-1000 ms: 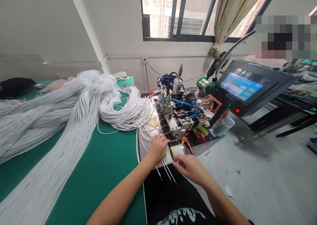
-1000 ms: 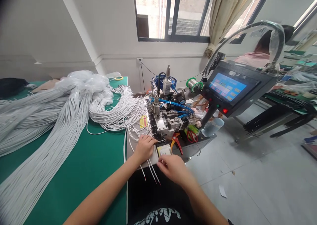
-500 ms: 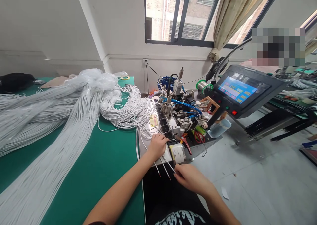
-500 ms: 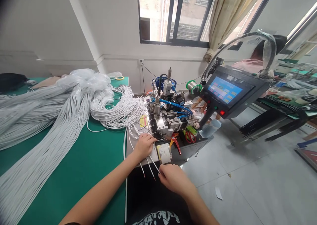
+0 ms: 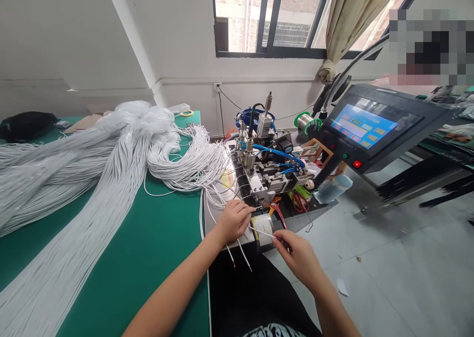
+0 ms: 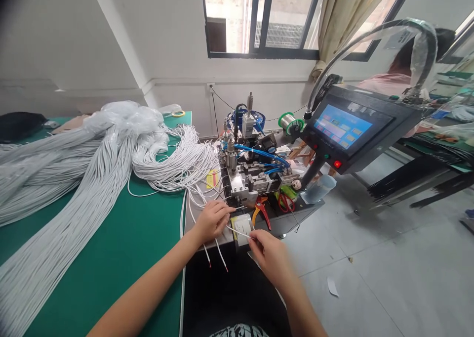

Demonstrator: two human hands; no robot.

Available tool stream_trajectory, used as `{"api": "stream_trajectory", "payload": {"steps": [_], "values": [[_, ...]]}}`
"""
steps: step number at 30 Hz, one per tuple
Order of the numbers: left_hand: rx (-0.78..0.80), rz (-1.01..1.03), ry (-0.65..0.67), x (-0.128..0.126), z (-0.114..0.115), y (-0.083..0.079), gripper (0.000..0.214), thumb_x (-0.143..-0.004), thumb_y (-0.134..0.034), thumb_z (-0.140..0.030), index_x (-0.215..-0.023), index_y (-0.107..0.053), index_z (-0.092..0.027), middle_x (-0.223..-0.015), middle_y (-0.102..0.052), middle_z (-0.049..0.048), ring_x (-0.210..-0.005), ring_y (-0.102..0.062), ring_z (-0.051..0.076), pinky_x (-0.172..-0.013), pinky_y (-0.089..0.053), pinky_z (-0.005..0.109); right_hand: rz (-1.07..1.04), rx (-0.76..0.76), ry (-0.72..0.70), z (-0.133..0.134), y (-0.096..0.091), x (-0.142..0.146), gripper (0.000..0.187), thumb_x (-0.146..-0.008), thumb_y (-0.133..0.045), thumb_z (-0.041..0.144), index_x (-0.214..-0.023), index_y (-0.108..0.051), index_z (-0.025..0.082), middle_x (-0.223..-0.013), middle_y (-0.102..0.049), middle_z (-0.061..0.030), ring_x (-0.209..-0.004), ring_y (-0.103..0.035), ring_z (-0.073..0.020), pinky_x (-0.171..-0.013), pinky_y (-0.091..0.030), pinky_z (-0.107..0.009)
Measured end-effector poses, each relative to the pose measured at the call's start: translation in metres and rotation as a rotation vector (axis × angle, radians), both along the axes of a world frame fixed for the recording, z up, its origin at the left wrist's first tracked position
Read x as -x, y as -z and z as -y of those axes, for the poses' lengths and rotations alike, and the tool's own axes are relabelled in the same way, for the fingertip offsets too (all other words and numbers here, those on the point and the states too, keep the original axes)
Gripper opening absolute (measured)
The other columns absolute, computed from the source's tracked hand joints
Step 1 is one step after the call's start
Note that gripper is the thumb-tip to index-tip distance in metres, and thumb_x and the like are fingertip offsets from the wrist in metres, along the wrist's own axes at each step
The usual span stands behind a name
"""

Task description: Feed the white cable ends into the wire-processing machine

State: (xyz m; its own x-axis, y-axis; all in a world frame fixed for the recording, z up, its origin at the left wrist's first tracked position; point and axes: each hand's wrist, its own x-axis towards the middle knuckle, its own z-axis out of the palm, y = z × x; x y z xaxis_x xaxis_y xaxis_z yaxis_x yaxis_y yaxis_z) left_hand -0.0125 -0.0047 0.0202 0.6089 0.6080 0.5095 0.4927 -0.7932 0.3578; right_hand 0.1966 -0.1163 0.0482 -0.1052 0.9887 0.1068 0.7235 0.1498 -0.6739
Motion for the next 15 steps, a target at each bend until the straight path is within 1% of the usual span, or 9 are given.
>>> {"api": "stream_trajectory", "payload": {"steps": [3, 5, 10, 15], "values": [[-0.061, -0.009, 0.074, -0.001, 0.001, 0.0, 0.022, -0.089, -0.048, -0.026, -0.104, -0.064, -0.021, -0.093, -0.066, 0.0052, -0.091, -0.055, 0.018, -0.084, -0.042, 0.035, -0.144, -0.119, 0.106, -0.008, 0.011, -0.001, 0.022, -0.091, -0.048, 0.037, -0.09, -0.063, 0.021, -0.084, -0.065, -0.0063, -0.067, -0.056, -0.0179, -0.062, -0.044, -0.028], [-0.097, -0.008, 0.109, -0.002, 0.001, 0.002, 0.019, -0.088, -0.051, -0.026, -0.101, -0.065, -0.021, -0.089, -0.067, 0.0042, -0.087, -0.056, 0.018, -0.082, -0.042, 0.035, -0.235, -0.166, 0.169, -0.013, 0.017, -0.001, 0.022, -0.09, -0.051, 0.038, -0.091, -0.064, 0.02, -0.085, -0.066, -0.0065, -0.067, -0.057, -0.0179, -0.063, -0.045, -0.029], [-0.129, 0.006, 0.118, -0.005, -0.001, 0.005, 0.015, -0.088, -0.054, -0.024, -0.097, -0.065, -0.021, -0.086, -0.067, 0.003, -0.087, -0.057, 0.017, -0.082, -0.043, 0.035, -0.436, -0.174, 0.322, -0.021, 0.03, 0.001, 0.02, -0.086, -0.058, 0.038, -0.089, -0.066, 0.02, -0.086, -0.066, -0.0043, -0.063, -0.055, -0.0158, -0.059, -0.045, -0.027], [-0.14, 0.01, 0.109, -0.004, -0.002, 0.005, 0.014, -0.087, -0.057, -0.027, -0.097, -0.066, -0.021, -0.083, -0.066, 0.0031, -0.083, -0.056, 0.017, -0.076, -0.043, 0.034, -0.58, -0.192, 0.374, -0.029, 0.038, 0.005, 0.019, -0.085, -0.06, 0.037, -0.088, -0.068, 0.02, -0.087, -0.066, -0.0047, -0.071, -0.059, -0.0174, -0.062, -0.047, -0.027]]}}
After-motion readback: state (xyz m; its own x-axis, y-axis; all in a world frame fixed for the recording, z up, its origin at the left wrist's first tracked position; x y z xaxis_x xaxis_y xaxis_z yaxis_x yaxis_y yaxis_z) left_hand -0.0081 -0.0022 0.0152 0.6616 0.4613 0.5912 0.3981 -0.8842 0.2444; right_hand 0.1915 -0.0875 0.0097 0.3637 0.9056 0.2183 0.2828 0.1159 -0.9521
